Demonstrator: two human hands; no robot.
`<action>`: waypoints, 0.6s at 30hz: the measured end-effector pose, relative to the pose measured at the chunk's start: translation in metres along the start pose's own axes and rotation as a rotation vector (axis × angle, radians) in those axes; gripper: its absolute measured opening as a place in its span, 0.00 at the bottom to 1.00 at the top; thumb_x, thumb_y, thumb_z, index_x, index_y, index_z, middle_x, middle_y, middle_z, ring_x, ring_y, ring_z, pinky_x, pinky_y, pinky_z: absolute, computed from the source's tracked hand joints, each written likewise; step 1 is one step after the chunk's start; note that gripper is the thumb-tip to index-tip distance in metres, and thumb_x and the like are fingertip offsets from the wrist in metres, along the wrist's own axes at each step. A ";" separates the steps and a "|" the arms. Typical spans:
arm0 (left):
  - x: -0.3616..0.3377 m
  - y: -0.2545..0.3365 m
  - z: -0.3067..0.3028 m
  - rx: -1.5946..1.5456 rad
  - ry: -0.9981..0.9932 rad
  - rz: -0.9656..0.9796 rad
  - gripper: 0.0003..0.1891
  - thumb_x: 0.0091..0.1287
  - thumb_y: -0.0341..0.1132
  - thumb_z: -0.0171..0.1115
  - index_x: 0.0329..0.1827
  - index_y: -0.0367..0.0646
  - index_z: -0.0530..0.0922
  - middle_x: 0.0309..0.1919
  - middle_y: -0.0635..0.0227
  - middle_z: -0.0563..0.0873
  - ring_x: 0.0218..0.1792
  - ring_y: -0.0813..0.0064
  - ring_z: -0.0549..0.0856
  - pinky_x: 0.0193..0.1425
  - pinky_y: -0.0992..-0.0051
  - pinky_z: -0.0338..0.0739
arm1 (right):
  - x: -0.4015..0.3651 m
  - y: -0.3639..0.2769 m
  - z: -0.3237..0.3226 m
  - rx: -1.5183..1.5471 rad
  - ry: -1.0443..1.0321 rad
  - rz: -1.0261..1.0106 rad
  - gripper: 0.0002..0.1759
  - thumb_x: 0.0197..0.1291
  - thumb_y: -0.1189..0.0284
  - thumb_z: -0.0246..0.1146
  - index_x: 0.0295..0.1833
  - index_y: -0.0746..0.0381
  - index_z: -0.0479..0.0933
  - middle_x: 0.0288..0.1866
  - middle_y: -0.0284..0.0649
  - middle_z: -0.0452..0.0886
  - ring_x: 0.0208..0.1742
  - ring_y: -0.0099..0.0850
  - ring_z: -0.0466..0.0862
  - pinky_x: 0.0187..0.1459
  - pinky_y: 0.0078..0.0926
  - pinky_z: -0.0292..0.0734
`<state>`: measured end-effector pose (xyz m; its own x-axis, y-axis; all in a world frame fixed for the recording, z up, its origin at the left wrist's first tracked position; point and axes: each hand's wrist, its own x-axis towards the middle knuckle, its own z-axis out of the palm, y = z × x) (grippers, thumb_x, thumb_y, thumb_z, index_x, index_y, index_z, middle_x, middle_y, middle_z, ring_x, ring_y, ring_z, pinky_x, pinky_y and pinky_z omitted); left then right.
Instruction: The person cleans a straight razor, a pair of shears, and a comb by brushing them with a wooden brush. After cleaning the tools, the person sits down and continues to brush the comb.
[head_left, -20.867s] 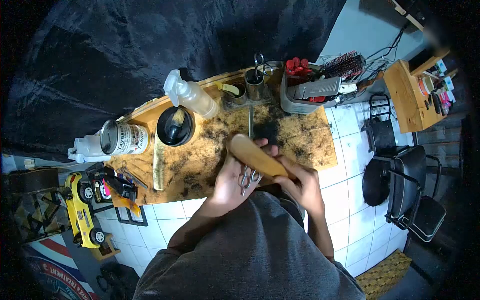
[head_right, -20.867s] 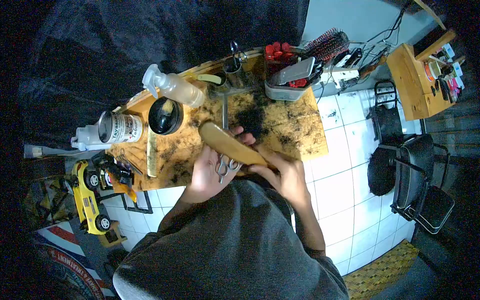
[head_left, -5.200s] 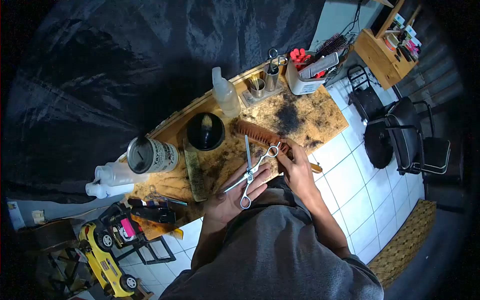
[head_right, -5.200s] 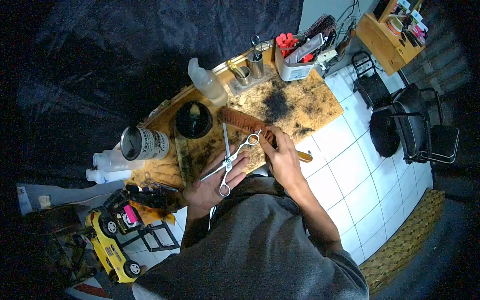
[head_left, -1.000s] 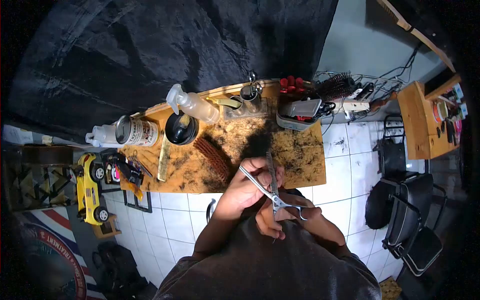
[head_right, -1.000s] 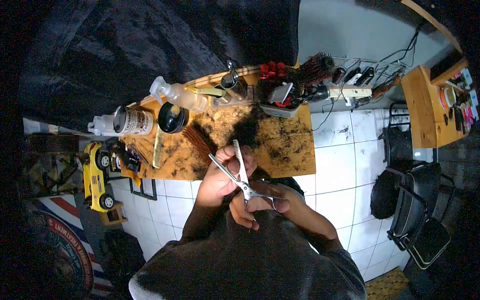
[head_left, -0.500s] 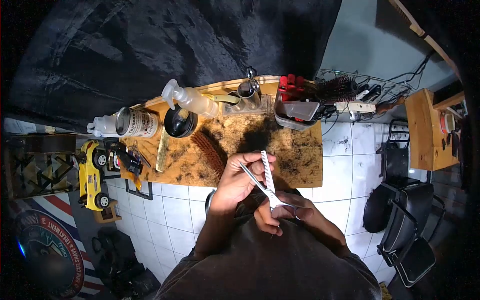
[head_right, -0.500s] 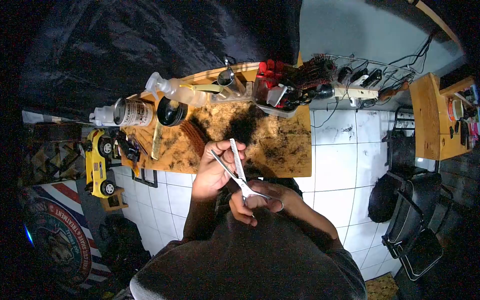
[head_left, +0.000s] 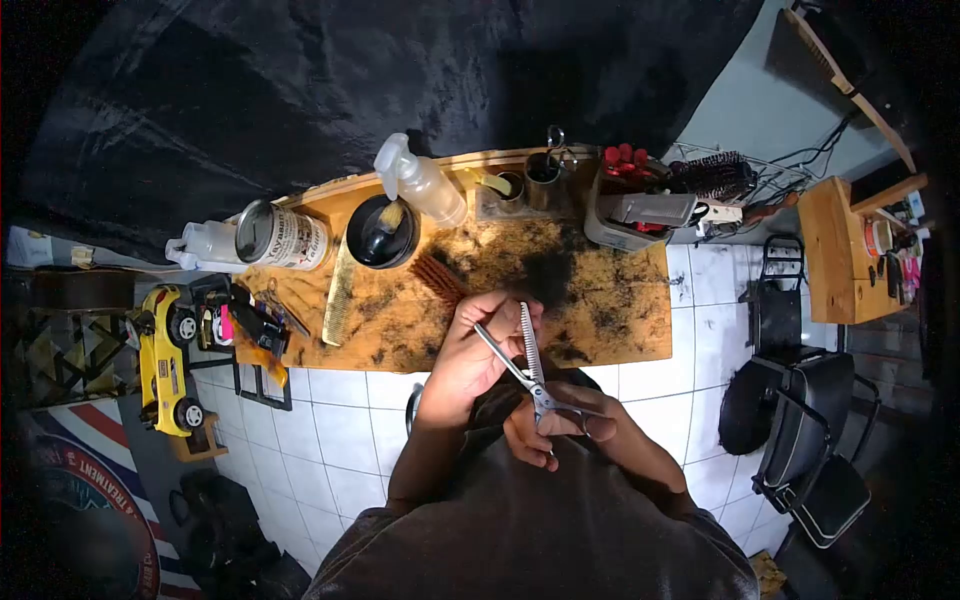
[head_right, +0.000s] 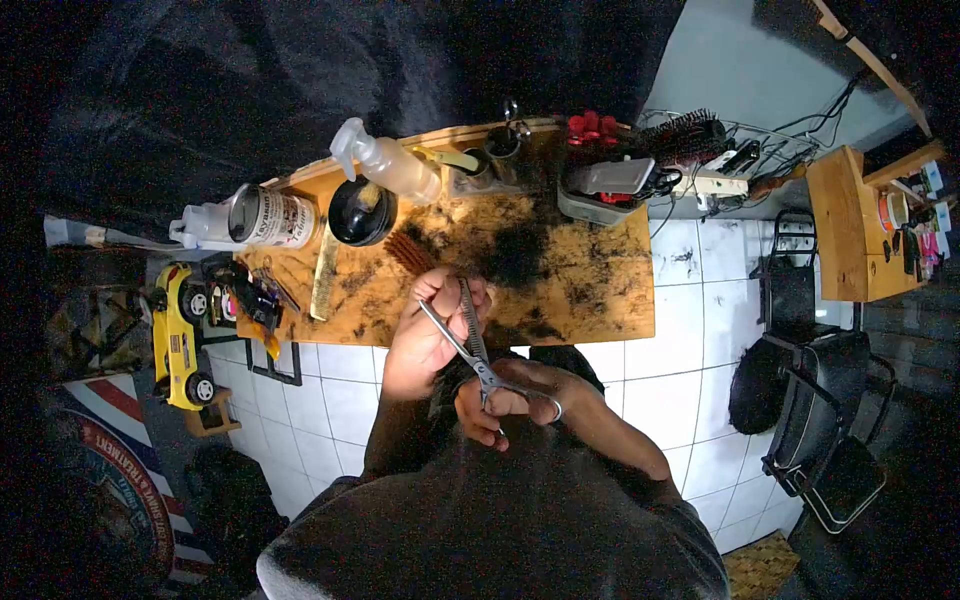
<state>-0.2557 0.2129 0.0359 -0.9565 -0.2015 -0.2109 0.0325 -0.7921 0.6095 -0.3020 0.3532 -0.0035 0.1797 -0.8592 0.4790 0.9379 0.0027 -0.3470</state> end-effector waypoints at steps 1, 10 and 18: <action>-0.001 0.003 -0.003 -0.002 -0.009 0.000 0.12 0.68 0.39 0.60 0.41 0.36 0.78 0.37 0.60 0.83 0.34 0.74 0.80 0.36 0.75 0.76 | 0.005 0.006 -0.001 -0.033 -0.045 -0.063 0.34 0.50 0.39 0.65 0.35 0.63 0.70 0.32 0.39 0.73 0.32 0.27 0.76 0.29 0.16 0.72; 0.007 0.023 -0.021 -0.597 -0.325 -0.286 0.48 0.66 0.71 0.31 0.73 0.35 0.54 0.66 0.49 0.67 0.66 0.56 0.69 0.70 0.63 0.63 | 0.030 0.015 0.014 -0.481 0.221 -0.118 0.25 0.52 0.54 0.71 0.25 0.62 0.69 0.19 0.33 0.70 0.23 0.27 0.72 0.29 0.25 0.69; 0.004 0.043 -0.035 -0.611 -0.545 -0.361 0.50 0.65 0.72 0.25 0.73 0.33 0.53 0.68 0.45 0.65 0.69 0.54 0.66 0.72 0.61 0.61 | 0.051 0.026 0.007 -0.521 0.210 -0.163 0.27 0.49 0.51 0.72 0.28 0.64 0.71 0.24 0.35 0.73 0.25 0.25 0.75 0.28 0.21 0.70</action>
<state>-0.2481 0.1577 0.0351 -0.9380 0.2983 0.1764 -0.2979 -0.9541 0.0298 -0.2665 0.3131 0.0173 -0.0668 -0.9106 0.4079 0.6692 -0.3441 -0.6586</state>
